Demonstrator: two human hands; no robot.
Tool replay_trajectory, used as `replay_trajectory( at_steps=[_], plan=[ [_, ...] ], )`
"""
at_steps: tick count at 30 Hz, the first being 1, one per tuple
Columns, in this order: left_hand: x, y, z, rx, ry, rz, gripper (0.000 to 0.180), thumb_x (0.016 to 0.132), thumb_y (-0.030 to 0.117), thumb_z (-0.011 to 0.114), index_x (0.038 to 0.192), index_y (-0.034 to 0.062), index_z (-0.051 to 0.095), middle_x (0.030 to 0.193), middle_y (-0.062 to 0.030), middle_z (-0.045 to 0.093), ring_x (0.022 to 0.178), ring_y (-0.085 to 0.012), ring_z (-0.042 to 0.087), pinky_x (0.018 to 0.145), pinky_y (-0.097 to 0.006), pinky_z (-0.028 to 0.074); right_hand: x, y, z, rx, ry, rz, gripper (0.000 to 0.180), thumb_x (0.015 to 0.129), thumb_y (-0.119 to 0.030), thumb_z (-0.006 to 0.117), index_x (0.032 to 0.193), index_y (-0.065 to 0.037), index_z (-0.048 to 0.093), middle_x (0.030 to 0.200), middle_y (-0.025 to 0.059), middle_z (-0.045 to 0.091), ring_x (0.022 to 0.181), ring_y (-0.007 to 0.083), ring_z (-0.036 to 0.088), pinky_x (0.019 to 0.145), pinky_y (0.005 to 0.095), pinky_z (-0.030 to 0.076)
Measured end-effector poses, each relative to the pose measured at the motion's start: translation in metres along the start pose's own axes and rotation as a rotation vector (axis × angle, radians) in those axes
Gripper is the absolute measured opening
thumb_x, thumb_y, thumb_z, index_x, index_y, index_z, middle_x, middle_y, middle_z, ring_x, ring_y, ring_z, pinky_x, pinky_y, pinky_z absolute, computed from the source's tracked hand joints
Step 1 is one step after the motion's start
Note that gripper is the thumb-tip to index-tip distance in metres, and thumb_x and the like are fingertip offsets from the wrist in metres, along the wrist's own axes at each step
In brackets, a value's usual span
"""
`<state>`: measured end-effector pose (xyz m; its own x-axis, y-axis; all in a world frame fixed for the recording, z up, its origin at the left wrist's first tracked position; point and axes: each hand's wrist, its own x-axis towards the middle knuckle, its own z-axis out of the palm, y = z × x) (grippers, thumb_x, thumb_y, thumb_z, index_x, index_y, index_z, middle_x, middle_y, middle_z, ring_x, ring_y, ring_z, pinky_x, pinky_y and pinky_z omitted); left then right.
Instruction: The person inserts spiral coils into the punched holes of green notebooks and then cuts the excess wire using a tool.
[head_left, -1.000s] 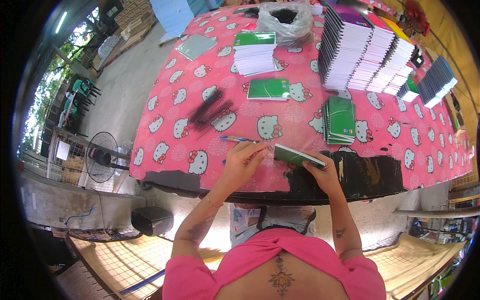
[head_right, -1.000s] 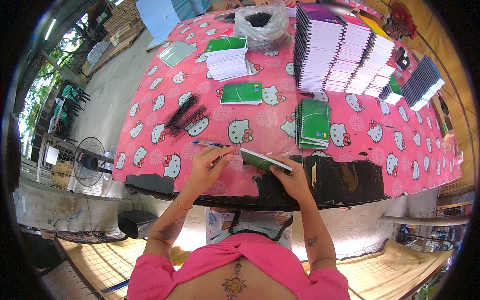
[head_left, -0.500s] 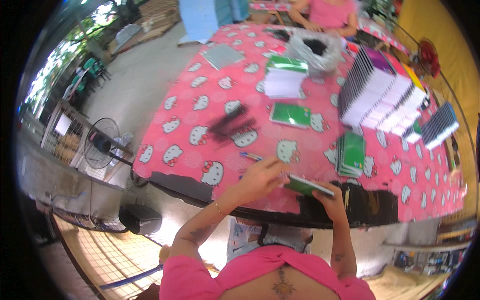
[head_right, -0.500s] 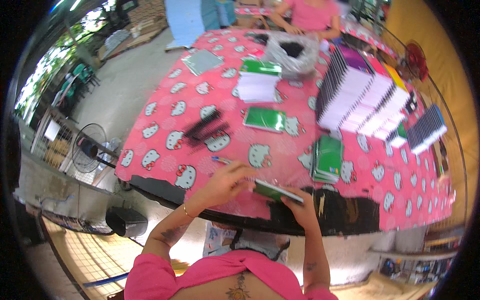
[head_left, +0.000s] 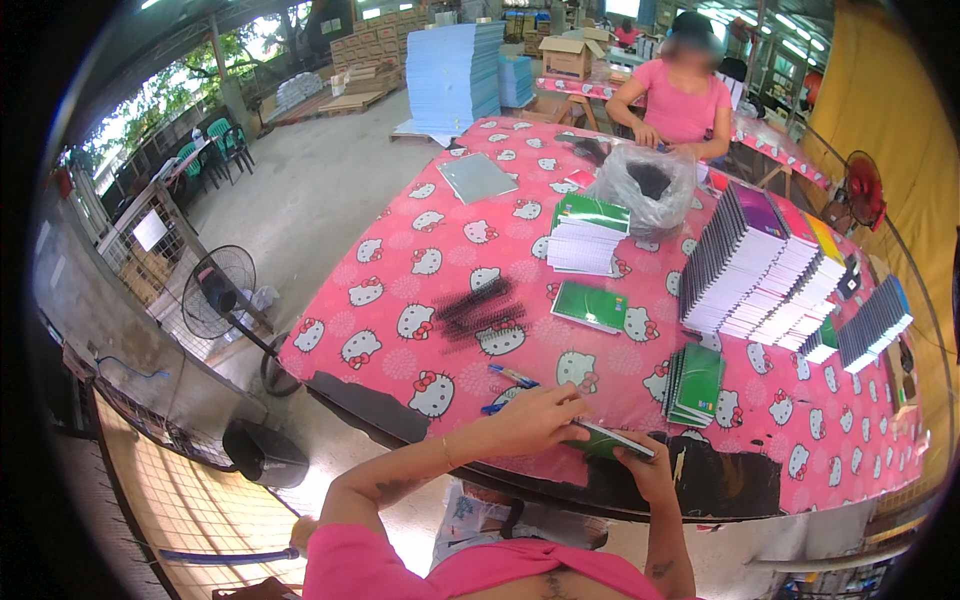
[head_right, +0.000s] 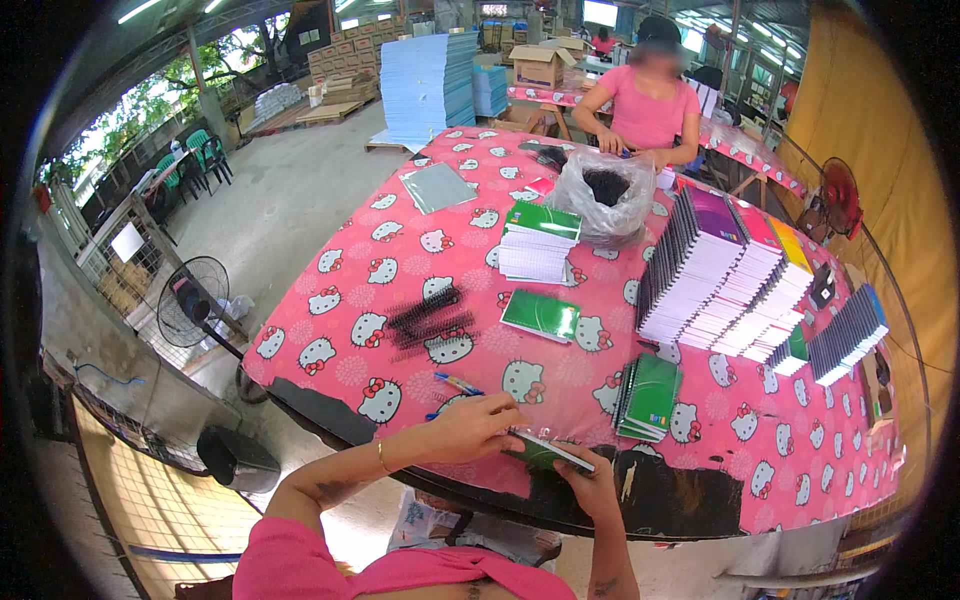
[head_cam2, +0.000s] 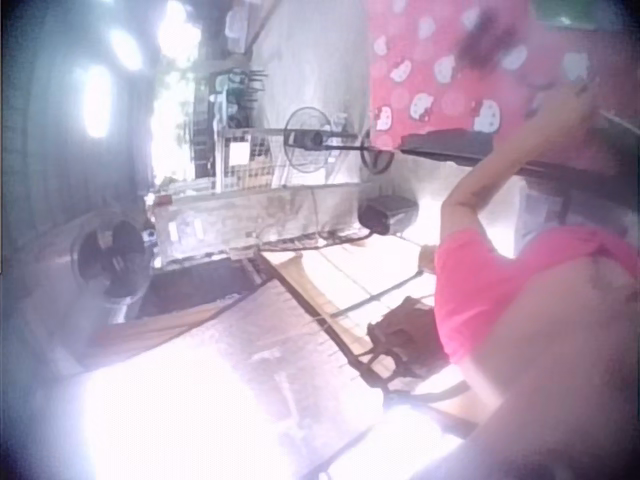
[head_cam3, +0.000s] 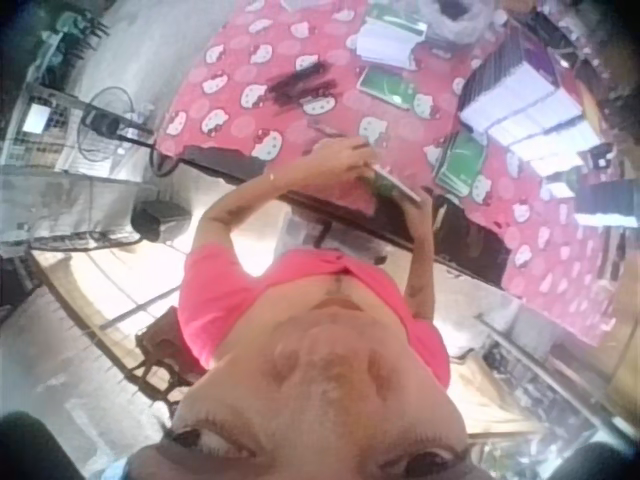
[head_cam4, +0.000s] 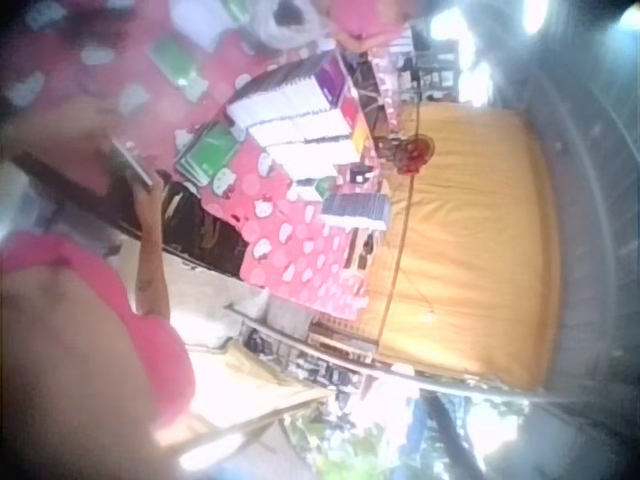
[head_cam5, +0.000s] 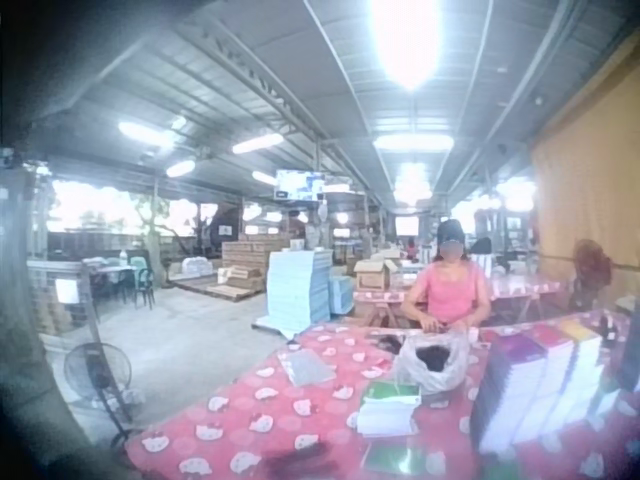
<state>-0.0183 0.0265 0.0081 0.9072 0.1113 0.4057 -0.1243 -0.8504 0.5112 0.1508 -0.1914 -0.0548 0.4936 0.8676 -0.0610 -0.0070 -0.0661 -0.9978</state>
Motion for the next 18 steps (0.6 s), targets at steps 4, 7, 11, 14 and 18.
replay_trajectory(
  at_steps=[4,7,11,14,18],
  plan=[
    [0.003,-0.008,0.005,0.076,-0.046,0.078,0.034,0.093,0.036,0.065,0.112,0.0089,0.061,0.104,-0.0114,0.059,0.089,-0.0338,0.063,0.075,-0.047,0.050,-0.006,0.002,-0.001,-0.061,0.009,-0.123,0.028,0.092,-0.006,0.073,0.119,-0.001,0.071,0.099,0.0011,0.070,0.093,0.0082,0.060,0.085,0.0255,0.048],
    [0.010,0.014,0.009,0.276,0.051,0.051,0.046,0.094,0.041,0.063,0.127,0.0098,0.058,0.118,-0.0135,0.059,0.106,-0.0338,0.060,0.088,-0.054,0.045,-0.003,0.000,0.006,0.031,0.040,-0.087,0.028,0.092,-0.005,0.072,0.119,-0.001,0.071,0.098,0.0010,0.070,0.090,0.0073,0.059,0.083,0.0242,0.048],
    [0.006,0.040,0.033,0.594,0.199,-0.043,0.066,0.093,0.045,0.062,0.147,0.0100,0.047,0.141,-0.0153,0.053,0.132,-0.0316,0.049,0.110,-0.065,0.025,-0.016,-0.025,0.017,0.117,0.213,-0.082,0.027,0.090,-0.001,0.071,0.117,0.001,0.071,0.102,0.0019,0.070,0.094,0.0083,0.061,0.085,0.0252,0.048],
    [-0.018,0.046,0.048,0.586,0.173,-0.060,0.059,0.093,0.042,0.064,0.140,0.0091,0.052,0.137,-0.0128,0.057,0.132,-0.0296,0.051,0.115,-0.066,0.019,-0.021,-0.019,0.015,0.041,0.191,-0.100,0.029,0.091,-0.003,0.072,0.119,-0.001,0.071,0.099,0.0005,0.070,0.089,0.0072,0.059,0.081,0.0239,0.047],
    [0.004,0.013,0.013,0.520,0.088,-0.018,0.049,0.093,0.035,0.065,0.134,0.0097,0.056,0.130,-0.0091,0.062,0.129,-0.0280,0.055,0.115,-0.068,0.018,-0.016,-0.004,0.018,-0.003,0.164,-0.142,0.028,0.090,-0.002,0.071,0.119,-0.001,0.071,0.099,0.0009,0.070,0.088,0.0076,0.059,0.081,0.0244,0.047]
  ],
)
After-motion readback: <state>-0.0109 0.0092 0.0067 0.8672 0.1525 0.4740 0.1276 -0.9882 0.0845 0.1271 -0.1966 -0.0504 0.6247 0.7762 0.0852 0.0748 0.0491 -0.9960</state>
